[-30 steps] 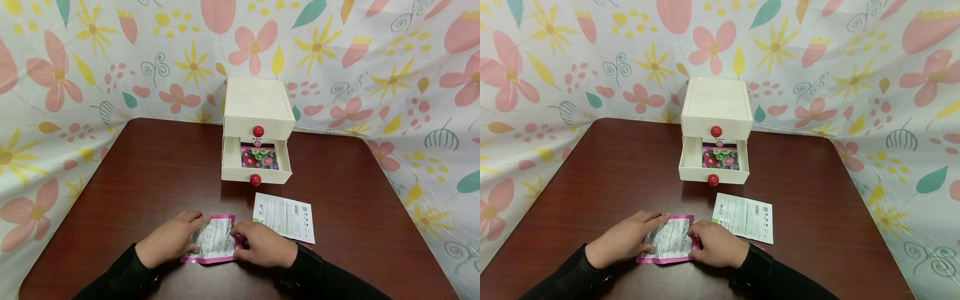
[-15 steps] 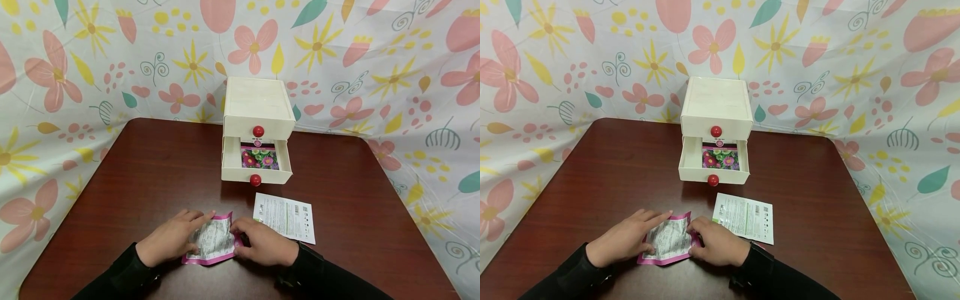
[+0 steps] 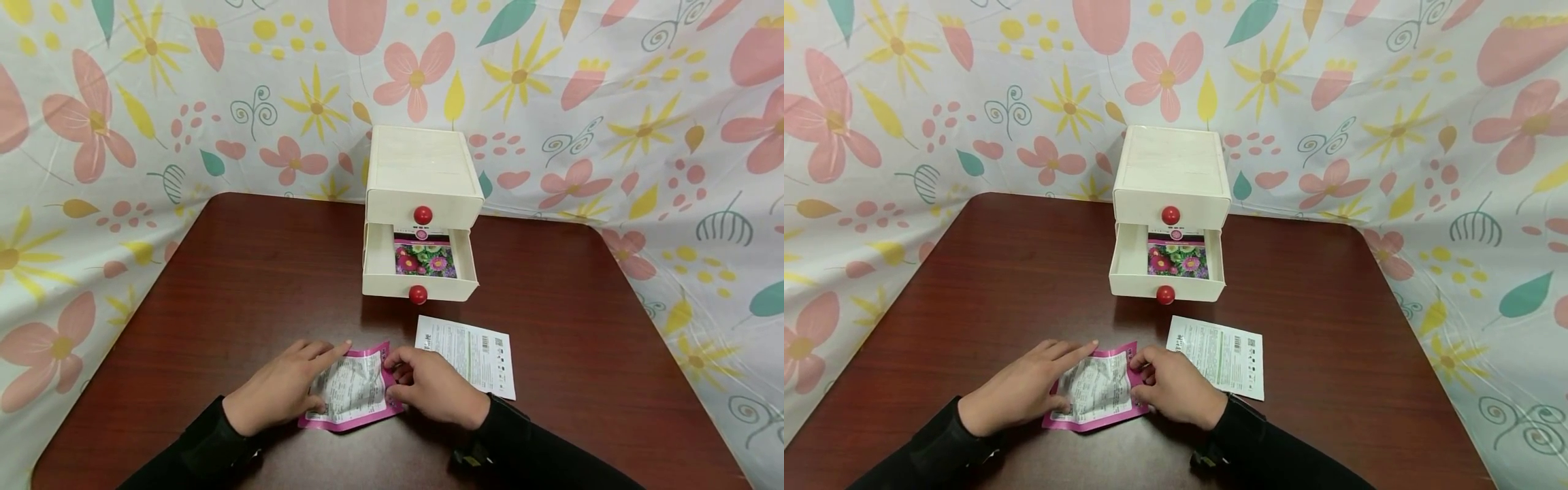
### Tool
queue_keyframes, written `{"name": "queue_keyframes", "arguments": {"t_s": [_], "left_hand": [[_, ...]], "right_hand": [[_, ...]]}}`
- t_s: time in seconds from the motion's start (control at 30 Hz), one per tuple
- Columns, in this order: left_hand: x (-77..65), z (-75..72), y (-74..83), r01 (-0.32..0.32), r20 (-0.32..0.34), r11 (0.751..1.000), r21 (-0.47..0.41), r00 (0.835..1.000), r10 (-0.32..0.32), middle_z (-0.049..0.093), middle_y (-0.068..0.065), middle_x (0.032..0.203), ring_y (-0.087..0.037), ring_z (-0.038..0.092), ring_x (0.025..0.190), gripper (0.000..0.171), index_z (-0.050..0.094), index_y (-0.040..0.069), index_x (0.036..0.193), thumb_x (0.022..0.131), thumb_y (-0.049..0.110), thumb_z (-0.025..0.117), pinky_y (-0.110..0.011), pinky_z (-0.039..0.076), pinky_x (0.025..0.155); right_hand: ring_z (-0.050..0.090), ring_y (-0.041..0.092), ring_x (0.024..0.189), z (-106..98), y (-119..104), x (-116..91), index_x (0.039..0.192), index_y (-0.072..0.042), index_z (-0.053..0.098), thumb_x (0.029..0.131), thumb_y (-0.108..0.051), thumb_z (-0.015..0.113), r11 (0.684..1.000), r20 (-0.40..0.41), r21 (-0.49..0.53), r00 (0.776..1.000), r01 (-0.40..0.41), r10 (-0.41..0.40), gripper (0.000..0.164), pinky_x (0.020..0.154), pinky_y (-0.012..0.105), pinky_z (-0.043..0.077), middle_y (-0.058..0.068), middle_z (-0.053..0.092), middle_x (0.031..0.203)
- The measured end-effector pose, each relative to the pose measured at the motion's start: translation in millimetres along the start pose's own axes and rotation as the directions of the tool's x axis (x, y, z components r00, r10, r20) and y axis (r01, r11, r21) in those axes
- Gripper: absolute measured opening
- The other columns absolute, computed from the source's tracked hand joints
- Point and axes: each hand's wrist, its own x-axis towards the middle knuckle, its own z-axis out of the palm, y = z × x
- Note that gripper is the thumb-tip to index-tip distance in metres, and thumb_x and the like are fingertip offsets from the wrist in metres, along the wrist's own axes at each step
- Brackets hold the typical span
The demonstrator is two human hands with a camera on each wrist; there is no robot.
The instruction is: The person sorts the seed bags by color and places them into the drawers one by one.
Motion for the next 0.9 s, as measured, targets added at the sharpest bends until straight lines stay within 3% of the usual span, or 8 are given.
{"name": "queue_keyframes", "arguments": {"t_s": [0.2, 0.43, 0.67, 0.9], "left_hand": [[-0.8, -3.6, 1.8, -0.006, -0.006, 1.0, 0.027, 1.0, 0.007, 0.056, -0.003, 0.123, -0.017, 0.053, 0.103, 0.092, 0.04, 0.016, 0.155, 0.077, 0.028, 0.088, -0.039, 0.051, 0.087], [-0.6, -13.4, 2.5, 0.024, -0.019, 0.997, 0.067, 1.0, -0.023, 0.047, 0.003, 0.101, -0.013, 0.042, 0.082, 0.085, 0.047, 0.022, 0.151, 0.078, 0.034, 0.088, -0.029, 0.043, 0.07], [0.7, -22.6, -1.7, -0.016, -0.079, 0.996, 0.091, 0.997, 0.024, 0.033, 0.005, 0.081, -0.01, 0.034, 0.068, 0.056, 0.059, 0.019, 0.143, 0.09, 0.021, 0.077, -0.023, 0.034, 0.057], [3.7, -31.0, -1.0, -0.057, -0.115, 0.994, 0.088, 0.991, 0.067, 0.032, 0.005, 0.08, -0.008, 0.032, 0.065, 0.051, 0.062, 0.016, 0.139, 0.09, 0.015, 0.076, -0.02, 0.033, 0.054]], "right_hand": [[0.061, 0.007, 0.083, -2.4, -2.6, -1.4, 0.106, -0.012, 0.067, 0.087, -0.012, 0.078, 1.0, -0.03, -0.019, 1.0, 0.002, -0.002, 0.022, 0.074, 0.028, 0.053, -0.005, 0.064, 0.095], [0.059, 0.007, 0.078, -4.8, -4.1, -4.8, 0.102, -0.014, 0.067, 0.089, -0.012, 0.077, 1.0, -0.085, -0.013, 0.996, -0.007, 0.006, 0.016, 0.068, 0.026, 0.051, -0.01, 0.062, 0.086], [0.058, 0.01, 0.074, -10.2, -7.6, -9.7, 0.104, -0.016, 0.067, 0.09, -0.014, 0.077, 0.998, -0.117, 0.05, 0.992, -0.034, 0.039, 0.017, 0.062, 0.027, 0.05, -0.01, 0.061, 0.081], [0.062, 0.011, 0.077, -16.0, -12.0, -14.0, 0.105, -0.016, 0.059, 0.089, -0.01, 0.077, 0.993, -0.158, 0.117, 0.987, -0.019, 0.037, 0.025, 0.065, 0.028, 0.053, -0.007, 0.062, 0.088]]}}
